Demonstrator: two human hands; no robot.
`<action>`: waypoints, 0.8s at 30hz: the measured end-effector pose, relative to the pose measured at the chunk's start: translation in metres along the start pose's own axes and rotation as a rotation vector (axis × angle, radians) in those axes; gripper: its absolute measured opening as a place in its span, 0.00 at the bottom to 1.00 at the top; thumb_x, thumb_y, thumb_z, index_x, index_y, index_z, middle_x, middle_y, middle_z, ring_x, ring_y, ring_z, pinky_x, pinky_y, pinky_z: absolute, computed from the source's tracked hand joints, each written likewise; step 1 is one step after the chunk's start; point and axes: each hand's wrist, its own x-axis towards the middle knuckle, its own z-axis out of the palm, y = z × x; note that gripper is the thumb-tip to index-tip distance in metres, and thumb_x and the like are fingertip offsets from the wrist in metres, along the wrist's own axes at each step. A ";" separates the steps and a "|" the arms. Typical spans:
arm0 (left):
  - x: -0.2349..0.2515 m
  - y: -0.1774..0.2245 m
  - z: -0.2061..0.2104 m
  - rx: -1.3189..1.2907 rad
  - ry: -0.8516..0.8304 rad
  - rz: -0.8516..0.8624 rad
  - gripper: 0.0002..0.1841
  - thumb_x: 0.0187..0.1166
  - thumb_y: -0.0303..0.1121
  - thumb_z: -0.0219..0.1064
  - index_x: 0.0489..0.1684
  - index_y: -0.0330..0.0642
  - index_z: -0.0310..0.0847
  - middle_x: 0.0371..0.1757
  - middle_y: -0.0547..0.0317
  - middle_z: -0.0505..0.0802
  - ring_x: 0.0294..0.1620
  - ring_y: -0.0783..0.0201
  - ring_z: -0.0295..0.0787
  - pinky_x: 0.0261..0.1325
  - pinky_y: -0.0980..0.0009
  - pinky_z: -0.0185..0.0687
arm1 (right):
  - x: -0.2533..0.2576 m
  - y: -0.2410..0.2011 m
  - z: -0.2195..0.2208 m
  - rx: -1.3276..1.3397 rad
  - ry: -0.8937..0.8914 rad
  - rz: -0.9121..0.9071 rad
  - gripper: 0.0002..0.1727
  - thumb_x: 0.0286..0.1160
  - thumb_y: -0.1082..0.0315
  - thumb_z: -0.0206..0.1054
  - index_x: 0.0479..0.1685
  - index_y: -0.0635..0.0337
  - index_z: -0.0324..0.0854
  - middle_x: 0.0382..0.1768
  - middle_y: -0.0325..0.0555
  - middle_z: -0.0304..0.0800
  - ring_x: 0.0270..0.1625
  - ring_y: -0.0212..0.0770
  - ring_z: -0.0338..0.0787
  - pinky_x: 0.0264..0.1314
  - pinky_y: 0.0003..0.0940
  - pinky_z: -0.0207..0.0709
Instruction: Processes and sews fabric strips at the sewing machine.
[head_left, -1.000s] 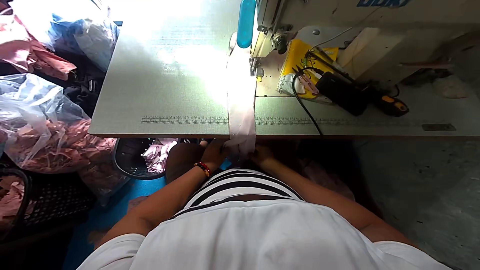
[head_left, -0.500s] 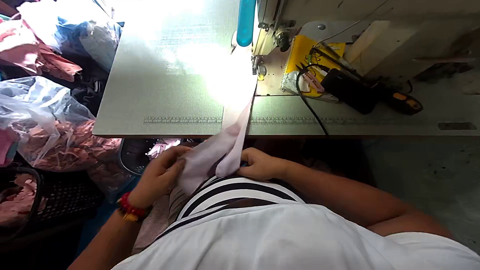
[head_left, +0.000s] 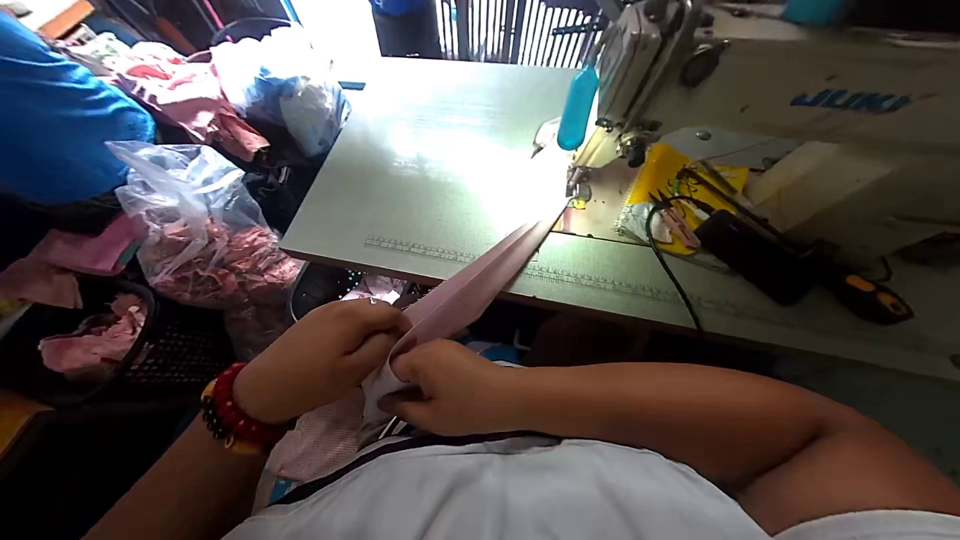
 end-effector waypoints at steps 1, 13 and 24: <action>0.000 0.001 -0.002 -0.055 -0.041 -0.052 0.19 0.85 0.44 0.51 0.35 0.55 0.90 0.30 0.78 0.87 0.34 0.84 0.82 0.39 0.78 0.80 | 0.006 0.002 0.008 -0.048 0.006 -0.027 0.16 0.83 0.66 0.63 0.36 0.73 0.84 0.33 0.59 0.87 0.42 0.53 0.89 0.45 0.52 0.78; -0.007 -0.022 0.038 -0.017 0.221 -0.011 0.16 0.84 0.41 0.62 0.26 0.45 0.86 0.34 0.66 0.87 0.38 0.72 0.83 0.42 0.73 0.80 | -0.008 0.052 0.002 -0.060 -0.147 -0.108 0.19 0.86 0.58 0.63 0.53 0.67 0.87 0.46 0.56 0.93 0.52 0.49 0.92 0.63 0.49 0.82; 0.002 -0.031 0.054 -0.096 0.521 0.174 0.18 0.74 0.28 0.64 0.08 0.42 0.72 0.30 0.58 0.82 0.34 0.72 0.75 0.36 0.78 0.68 | -0.059 0.066 -0.049 -0.280 0.543 -0.124 0.09 0.78 0.69 0.66 0.45 0.60 0.92 0.37 0.37 0.91 0.40 0.24 0.88 0.47 0.21 0.85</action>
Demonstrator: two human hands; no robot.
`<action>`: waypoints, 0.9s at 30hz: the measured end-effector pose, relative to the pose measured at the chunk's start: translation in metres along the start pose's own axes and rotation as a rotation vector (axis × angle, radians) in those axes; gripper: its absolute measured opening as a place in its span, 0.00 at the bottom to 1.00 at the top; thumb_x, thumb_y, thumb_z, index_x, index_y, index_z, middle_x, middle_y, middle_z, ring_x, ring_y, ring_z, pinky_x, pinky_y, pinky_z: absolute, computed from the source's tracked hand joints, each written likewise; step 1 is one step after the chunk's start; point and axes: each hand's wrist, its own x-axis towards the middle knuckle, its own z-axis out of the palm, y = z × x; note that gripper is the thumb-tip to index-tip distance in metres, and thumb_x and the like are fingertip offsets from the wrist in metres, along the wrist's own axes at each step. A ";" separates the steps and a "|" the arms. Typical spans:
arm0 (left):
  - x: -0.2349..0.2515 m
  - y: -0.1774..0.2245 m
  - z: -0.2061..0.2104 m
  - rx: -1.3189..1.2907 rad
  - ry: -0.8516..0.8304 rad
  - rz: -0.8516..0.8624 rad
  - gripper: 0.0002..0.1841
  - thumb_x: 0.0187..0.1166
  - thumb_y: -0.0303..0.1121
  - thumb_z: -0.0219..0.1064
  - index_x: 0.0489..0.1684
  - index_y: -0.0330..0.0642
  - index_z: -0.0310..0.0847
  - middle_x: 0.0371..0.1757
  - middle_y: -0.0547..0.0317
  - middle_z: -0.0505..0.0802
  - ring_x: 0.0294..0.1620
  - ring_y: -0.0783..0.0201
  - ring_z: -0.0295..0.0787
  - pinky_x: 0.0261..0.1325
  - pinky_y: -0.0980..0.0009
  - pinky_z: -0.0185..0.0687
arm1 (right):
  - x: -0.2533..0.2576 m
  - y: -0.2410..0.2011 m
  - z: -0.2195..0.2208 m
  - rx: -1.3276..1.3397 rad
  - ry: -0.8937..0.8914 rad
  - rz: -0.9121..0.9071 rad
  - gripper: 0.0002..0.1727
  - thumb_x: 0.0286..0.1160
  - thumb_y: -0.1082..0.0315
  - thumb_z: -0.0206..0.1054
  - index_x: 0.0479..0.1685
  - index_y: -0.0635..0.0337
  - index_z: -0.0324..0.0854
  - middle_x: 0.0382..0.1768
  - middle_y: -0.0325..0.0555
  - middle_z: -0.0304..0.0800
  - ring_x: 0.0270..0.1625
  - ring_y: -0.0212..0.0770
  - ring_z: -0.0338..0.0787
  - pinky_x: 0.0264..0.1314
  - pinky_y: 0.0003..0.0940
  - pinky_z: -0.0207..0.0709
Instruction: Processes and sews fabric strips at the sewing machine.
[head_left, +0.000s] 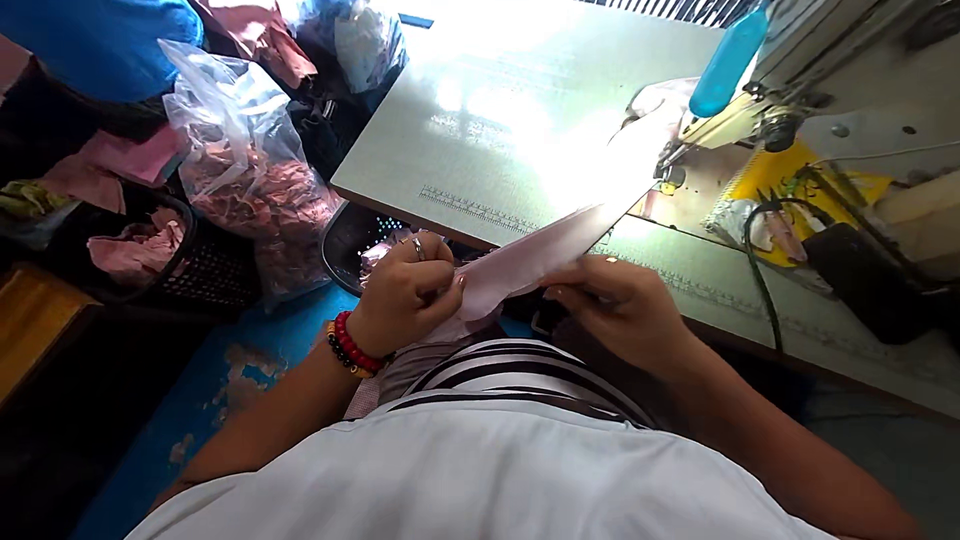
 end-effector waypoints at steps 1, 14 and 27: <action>0.000 0.000 0.001 0.000 0.004 0.014 0.18 0.74 0.28 0.64 0.08 0.42 0.72 0.30 0.58 0.81 0.35 0.71 0.75 0.36 0.79 0.68 | 0.004 -0.004 -0.003 0.002 0.019 -0.012 0.09 0.78 0.69 0.66 0.45 0.61 0.91 0.37 0.37 0.91 0.40 0.23 0.88 0.46 0.20 0.85; 0.004 -0.002 -0.001 0.018 -0.010 0.111 0.17 0.71 0.27 0.66 0.08 0.41 0.73 0.29 0.57 0.81 0.37 0.69 0.76 0.39 0.77 0.70 | 0.049 -0.004 0.024 -0.251 -0.074 -0.144 0.14 0.81 0.64 0.65 0.57 0.52 0.93 0.54 0.45 0.93 0.62 0.47 0.88 0.67 0.50 0.78; 0.055 0.049 0.008 -0.218 -0.398 0.445 0.17 0.85 0.36 0.56 0.20 0.46 0.76 0.24 0.61 0.81 0.30 0.67 0.77 0.33 0.71 0.69 | -0.030 -0.045 -0.012 -0.446 0.060 -0.050 0.11 0.83 0.69 0.63 0.42 0.52 0.93 0.43 0.44 0.98 0.50 0.40 0.96 0.51 0.36 0.88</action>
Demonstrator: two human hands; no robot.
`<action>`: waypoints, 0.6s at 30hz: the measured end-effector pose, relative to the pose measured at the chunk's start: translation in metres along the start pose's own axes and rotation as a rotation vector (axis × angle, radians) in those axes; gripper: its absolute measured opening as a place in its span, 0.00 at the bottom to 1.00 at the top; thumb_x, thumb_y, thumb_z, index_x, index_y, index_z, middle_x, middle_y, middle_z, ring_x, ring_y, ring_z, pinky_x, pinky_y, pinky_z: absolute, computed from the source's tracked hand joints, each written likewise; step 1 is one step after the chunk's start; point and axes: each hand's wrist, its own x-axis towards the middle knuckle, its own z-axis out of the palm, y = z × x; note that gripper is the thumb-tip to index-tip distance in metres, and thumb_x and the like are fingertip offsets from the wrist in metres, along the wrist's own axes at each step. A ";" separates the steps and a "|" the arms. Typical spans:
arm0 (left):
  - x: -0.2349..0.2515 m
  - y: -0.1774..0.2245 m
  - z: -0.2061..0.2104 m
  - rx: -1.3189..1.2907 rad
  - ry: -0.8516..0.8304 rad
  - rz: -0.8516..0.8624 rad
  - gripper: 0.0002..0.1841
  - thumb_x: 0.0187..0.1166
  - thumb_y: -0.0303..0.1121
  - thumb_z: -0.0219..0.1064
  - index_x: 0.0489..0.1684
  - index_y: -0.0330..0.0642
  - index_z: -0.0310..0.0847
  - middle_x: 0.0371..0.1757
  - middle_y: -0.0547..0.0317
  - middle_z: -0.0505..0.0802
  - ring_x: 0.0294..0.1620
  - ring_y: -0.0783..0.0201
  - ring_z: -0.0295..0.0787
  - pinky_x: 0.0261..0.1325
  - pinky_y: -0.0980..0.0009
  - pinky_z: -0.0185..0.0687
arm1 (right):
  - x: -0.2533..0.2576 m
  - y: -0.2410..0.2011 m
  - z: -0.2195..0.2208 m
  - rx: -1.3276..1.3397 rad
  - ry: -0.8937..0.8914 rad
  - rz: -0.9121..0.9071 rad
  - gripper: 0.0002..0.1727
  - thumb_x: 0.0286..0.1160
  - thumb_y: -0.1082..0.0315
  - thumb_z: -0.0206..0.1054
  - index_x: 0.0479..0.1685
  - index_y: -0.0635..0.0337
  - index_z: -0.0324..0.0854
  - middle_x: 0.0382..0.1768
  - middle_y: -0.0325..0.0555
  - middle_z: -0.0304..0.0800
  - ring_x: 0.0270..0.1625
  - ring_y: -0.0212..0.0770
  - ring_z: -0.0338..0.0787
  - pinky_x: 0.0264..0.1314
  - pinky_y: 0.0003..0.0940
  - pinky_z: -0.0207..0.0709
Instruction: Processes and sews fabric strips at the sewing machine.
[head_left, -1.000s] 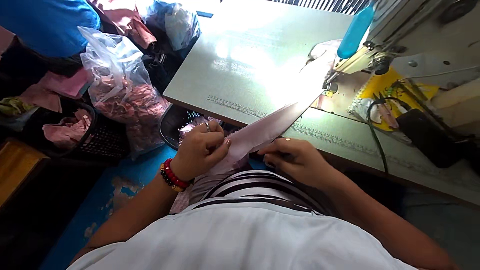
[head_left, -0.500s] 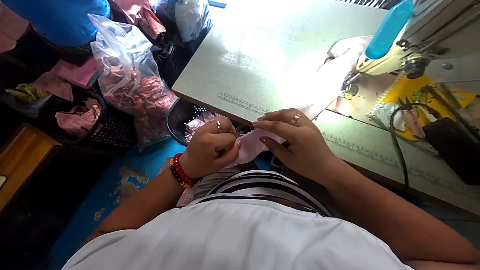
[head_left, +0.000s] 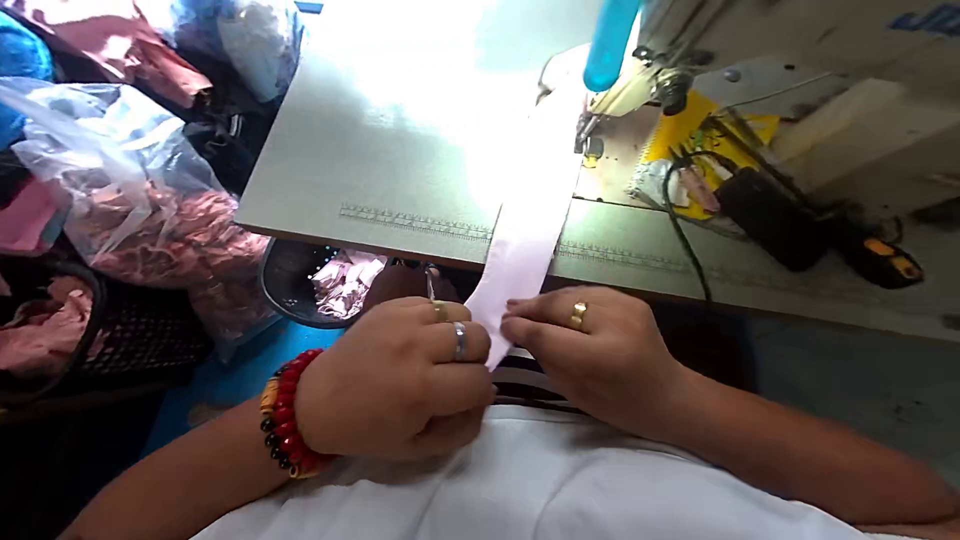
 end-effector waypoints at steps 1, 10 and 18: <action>0.009 -0.006 0.007 -0.089 -0.020 -0.021 0.17 0.86 0.39 0.55 0.23 0.45 0.78 0.24 0.62 0.82 0.30 0.69 0.78 0.33 0.72 0.70 | -0.013 0.003 -0.001 0.074 -0.028 0.069 0.11 0.84 0.68 0.62 0.43 0.52 0.93 0.44 0.44 0.98 0.49 0.39 0.96 0.48 0.35 0.88; 0.066 -0.094 0.107 0.282 -0.233 -0.425 0.29 0.87 0.56 0.53 0.83 0.55 0.76 0.86 0.49 0.75 0.92 0.37 0.58 0.84 0.19 0.30 | -0.082 0.027 0.002 0.305 -0.098 0.231 0.09 0.79 0.69 0.64 0.38 0.56 0.91 0.43 0.47 0.97 0.50 0.37 0.95 0.53 0.30 0.87; 0.074 -0.104 0.108 0.373 -0.319 -0.483 0.30 0.88 0.60 0.48 0.87 0.64 0.71 0.91 0.53 0.70 0.94 0.38 0.52 0.79 0.13 0.21 | -0.071 0.061 0.002 0.120 -0.109 0.121 0.11 0.81 0.72 0.60 0.39 0.56 0.90 0.43 0.49 0.97 0.47 0.45 0.97 0.47 0.41 0.90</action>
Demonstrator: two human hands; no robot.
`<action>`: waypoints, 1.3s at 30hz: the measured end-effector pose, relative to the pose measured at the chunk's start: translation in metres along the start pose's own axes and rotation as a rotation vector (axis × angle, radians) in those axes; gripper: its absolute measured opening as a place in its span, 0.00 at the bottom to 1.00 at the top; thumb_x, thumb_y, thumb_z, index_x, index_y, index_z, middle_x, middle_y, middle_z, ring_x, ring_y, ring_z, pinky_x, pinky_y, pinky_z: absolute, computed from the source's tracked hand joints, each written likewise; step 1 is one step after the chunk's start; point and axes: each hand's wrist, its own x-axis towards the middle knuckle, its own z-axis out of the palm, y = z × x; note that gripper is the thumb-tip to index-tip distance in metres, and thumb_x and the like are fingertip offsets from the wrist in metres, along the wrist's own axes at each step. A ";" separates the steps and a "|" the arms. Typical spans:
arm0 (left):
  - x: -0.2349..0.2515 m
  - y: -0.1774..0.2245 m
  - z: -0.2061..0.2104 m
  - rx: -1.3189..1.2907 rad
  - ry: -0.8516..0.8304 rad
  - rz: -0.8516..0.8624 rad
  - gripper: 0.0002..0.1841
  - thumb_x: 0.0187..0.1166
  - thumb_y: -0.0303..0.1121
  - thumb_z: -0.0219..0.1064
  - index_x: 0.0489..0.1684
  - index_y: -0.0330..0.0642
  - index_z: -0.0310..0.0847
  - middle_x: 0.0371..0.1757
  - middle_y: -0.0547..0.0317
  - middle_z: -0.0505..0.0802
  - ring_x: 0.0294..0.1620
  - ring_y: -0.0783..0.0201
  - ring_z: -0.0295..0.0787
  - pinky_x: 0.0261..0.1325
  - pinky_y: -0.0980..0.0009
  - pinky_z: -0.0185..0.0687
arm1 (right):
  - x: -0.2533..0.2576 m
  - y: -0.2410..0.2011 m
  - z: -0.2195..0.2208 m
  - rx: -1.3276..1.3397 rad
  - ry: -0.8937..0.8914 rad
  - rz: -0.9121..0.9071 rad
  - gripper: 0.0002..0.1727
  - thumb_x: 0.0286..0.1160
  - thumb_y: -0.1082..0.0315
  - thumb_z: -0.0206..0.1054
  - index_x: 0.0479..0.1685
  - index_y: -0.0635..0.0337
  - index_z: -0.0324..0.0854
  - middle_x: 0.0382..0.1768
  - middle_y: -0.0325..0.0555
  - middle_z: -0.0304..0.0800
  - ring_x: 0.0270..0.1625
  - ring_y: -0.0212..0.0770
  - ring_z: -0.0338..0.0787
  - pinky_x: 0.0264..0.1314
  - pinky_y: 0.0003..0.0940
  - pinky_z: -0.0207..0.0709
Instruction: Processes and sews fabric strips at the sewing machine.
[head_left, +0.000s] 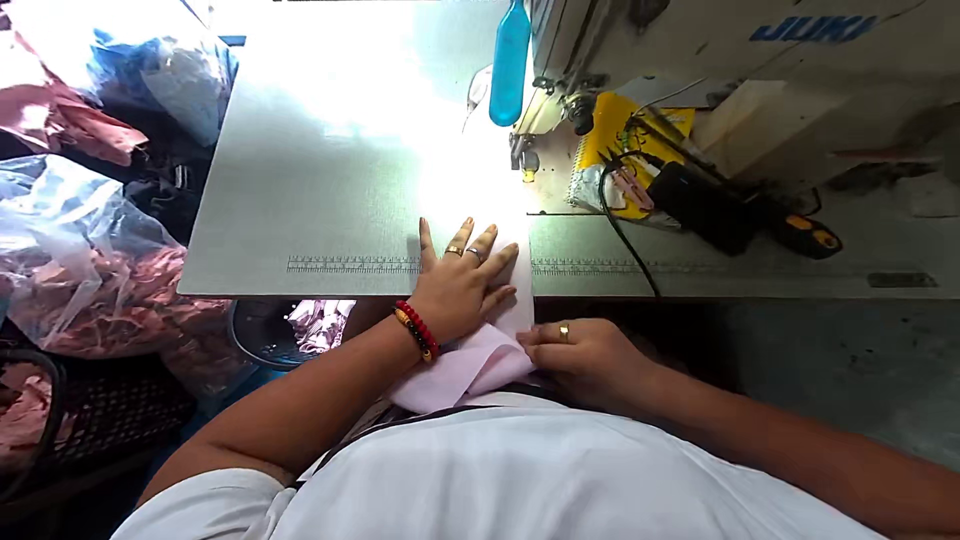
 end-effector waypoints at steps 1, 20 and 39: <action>0.007 -0.005 -0.003 0.005 -0.010 0.006 0.30 0.88 0.60 0.49 0.87 0.65 0.71 0.90 0.53 0.70 0.94 0.38 0.53 0.79 0.13 0.21 | 0.004 0.009 -0.001 -0.008 -0.005 -0.006 0.11 0.81 0.72 0.60 0.40 0.57 0.91 0.44 0.50 0.97 0.47 0.45 0.97 0.47 0.42 0.90; 0.064 -0.068 -0.017 0.008 0.440 -0.144 0.23 0.85 0.43 0.57 0.73 0.45 0.83 0.86 0.45 0.75 0.93 0.40 0.55 0.90 0.32 0.38 | 0.041 0.049 0.017 -0.242 0.292 0.188 0.17 0.79 0.74 0.58 0.59 0.62 0.90 0.67 0.55 0.89 0.79 0.55 0.81 0.83 0.51 0.73; -0.056 -0.036 0.052 -0.855 -0.282 -0.297 0.15 0.72 0.28 0.77 0.55 0.36 0.87 0.47 0.50 0.94 0.50 0.61 0.90 0.59 0.58 0.85 | -0.011 0.034 0.069 0.910 0.097 0.818 0.15 0.76 0.72 0.71 0.58 0.67 0.83 0.48 0.43 0.93 0.52 0.29 0.91 0.62 0.31 0.86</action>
